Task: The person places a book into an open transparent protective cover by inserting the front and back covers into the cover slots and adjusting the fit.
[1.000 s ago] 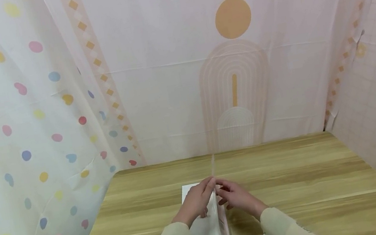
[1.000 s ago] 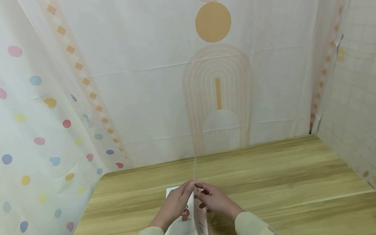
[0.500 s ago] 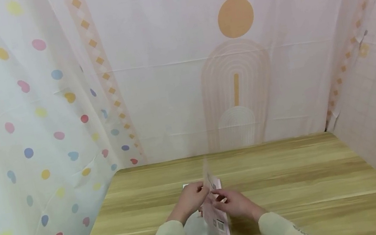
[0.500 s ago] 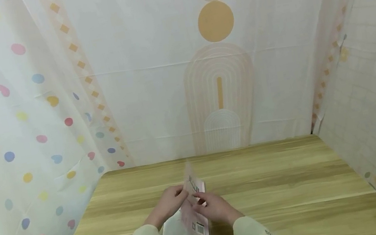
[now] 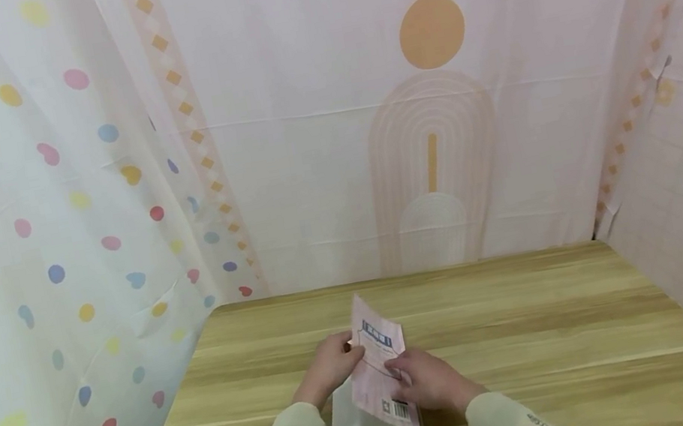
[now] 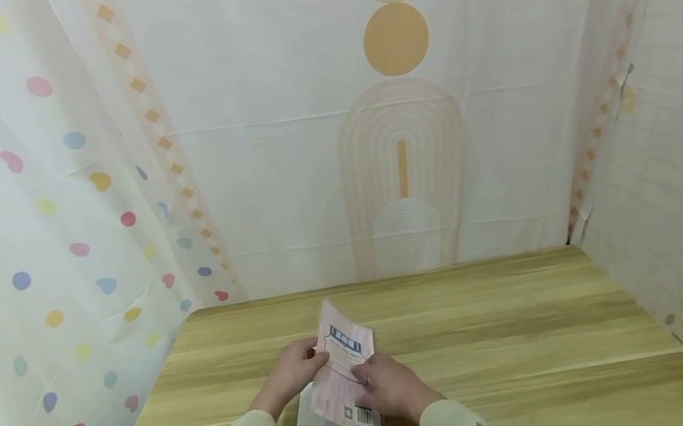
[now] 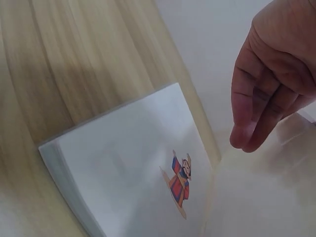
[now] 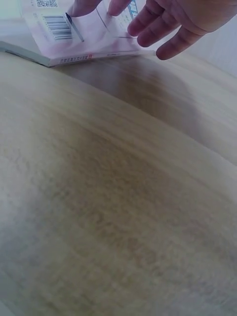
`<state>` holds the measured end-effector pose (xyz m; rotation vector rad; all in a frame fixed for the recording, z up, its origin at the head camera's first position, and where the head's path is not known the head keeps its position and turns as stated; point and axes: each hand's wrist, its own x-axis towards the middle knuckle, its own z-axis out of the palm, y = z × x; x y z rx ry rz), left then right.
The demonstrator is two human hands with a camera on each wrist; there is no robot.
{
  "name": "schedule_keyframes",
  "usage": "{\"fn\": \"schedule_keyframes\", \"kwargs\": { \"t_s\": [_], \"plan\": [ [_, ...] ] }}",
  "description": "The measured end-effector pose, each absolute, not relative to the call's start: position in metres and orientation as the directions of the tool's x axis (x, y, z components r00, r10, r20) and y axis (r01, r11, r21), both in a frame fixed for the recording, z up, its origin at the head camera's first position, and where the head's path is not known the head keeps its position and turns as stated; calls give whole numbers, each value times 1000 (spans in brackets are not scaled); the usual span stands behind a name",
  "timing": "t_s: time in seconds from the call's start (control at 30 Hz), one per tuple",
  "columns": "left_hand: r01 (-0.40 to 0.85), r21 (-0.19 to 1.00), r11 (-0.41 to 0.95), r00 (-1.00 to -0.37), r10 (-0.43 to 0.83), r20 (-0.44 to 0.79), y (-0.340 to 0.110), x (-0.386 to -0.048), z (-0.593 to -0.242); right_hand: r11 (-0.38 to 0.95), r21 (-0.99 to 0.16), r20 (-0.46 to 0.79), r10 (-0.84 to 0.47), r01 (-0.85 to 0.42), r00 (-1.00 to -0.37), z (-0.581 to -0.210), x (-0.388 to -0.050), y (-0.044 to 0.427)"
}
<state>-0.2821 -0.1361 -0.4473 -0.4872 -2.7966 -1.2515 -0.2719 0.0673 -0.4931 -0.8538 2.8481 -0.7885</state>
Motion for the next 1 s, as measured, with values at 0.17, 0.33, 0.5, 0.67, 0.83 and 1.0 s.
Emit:
{"fn": "schedule_keyframes", "kwargs": {
  "t_s": [0.17,0.33,0.5,0.67,0.83,1.0],
  "plan": [
    [260,745,614,-962,228,148,-139,-282,-451,732,-440,89,-541,-521,-836,-495,-269,67],
    [211,753,623,-977,166,137,-142,-281,-452,744,-415,76,-546,-524,-834,-495,-267,68],
    [157,747,646,-988,106,116,-145,-281,-456,766,-380,52,-541,-518,-839,-497,-266,67],
    [110,732,672,-994,73,83,-151,-281,-463,778,-349,38,-546,-523,-837,-499,-265,66],
    [131,741,659,-991,86,100,-159,-280,-474,773,-281,58,-577,-568,-815,-499,-264,65],
    [135,689,712,-991,97,93,-162,-279,-484,783,-243,62,-576,-572,-815,-501,-263,65]
  ]
}}
